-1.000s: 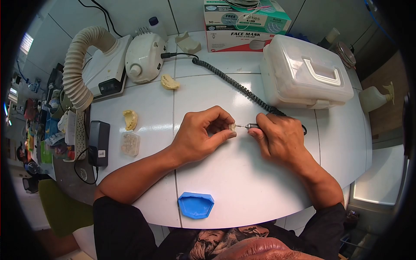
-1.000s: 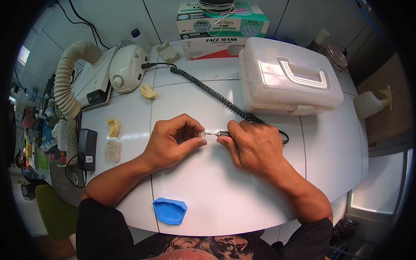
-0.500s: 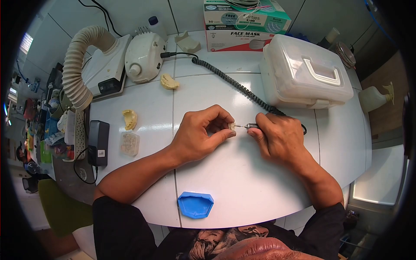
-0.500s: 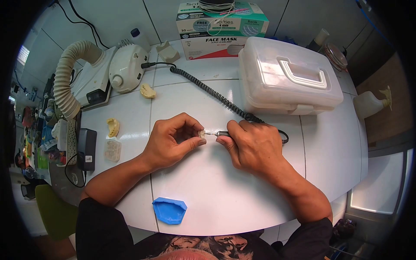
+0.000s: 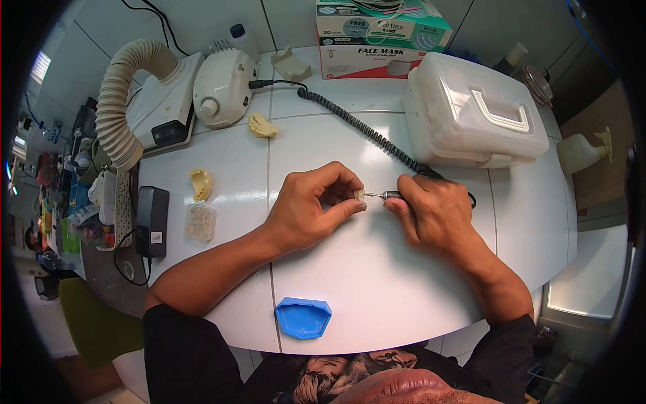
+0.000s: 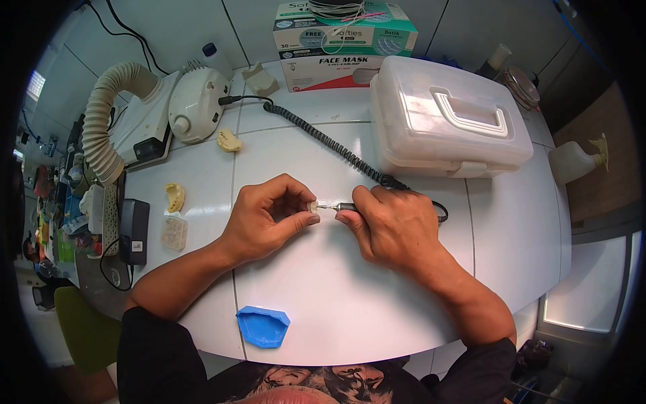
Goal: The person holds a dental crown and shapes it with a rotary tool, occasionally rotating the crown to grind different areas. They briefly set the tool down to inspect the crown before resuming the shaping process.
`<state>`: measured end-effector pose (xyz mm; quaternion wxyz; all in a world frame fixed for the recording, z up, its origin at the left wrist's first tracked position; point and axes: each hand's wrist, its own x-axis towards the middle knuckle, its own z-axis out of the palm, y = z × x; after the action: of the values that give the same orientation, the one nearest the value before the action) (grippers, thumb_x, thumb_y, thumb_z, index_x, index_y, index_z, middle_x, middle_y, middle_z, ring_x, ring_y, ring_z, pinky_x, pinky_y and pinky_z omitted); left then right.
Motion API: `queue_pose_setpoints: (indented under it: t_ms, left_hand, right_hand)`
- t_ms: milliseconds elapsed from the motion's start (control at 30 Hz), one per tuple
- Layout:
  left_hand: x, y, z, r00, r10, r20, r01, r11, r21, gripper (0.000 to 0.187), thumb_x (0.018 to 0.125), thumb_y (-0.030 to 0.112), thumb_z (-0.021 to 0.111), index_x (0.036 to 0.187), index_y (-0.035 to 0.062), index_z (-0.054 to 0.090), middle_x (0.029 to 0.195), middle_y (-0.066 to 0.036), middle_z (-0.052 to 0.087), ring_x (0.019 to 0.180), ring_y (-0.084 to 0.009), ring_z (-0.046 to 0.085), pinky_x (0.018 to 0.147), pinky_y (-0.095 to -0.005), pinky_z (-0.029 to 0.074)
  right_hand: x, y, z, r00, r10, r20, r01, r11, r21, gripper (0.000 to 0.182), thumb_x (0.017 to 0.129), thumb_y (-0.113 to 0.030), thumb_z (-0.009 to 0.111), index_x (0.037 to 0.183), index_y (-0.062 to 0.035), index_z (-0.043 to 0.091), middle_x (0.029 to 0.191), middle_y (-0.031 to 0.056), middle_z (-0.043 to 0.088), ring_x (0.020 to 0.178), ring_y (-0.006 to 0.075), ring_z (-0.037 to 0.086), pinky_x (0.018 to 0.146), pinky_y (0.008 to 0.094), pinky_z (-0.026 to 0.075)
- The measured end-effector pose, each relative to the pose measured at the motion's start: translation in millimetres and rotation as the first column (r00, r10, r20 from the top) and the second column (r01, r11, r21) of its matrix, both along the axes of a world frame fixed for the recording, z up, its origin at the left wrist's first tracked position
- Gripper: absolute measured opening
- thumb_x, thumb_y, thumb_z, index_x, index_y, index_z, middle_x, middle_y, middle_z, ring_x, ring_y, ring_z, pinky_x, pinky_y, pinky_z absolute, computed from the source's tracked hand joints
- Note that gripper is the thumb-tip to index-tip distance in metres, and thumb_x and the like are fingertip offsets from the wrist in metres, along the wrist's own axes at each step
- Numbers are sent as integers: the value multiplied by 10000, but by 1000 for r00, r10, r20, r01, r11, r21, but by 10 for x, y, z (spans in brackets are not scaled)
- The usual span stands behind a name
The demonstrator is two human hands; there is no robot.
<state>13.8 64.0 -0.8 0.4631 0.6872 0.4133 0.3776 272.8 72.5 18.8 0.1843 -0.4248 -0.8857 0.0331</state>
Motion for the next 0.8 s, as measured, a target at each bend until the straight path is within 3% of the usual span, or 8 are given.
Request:
queue_pose_setpoints:
  t_ms: [800]
  left_hand:
    - [2,1,10,1000,8,-19,-8,1000,17,204,935,-13,810,1111,-25,709,981,-80,773,889,-121,744,811,-271,612]
  right_hand:
    - [7,-3,10,1000,3,-3,-3,1000,-31,400,1026,-414,712,828,-77,625,666,95,634,549,338,659,513,460,507]
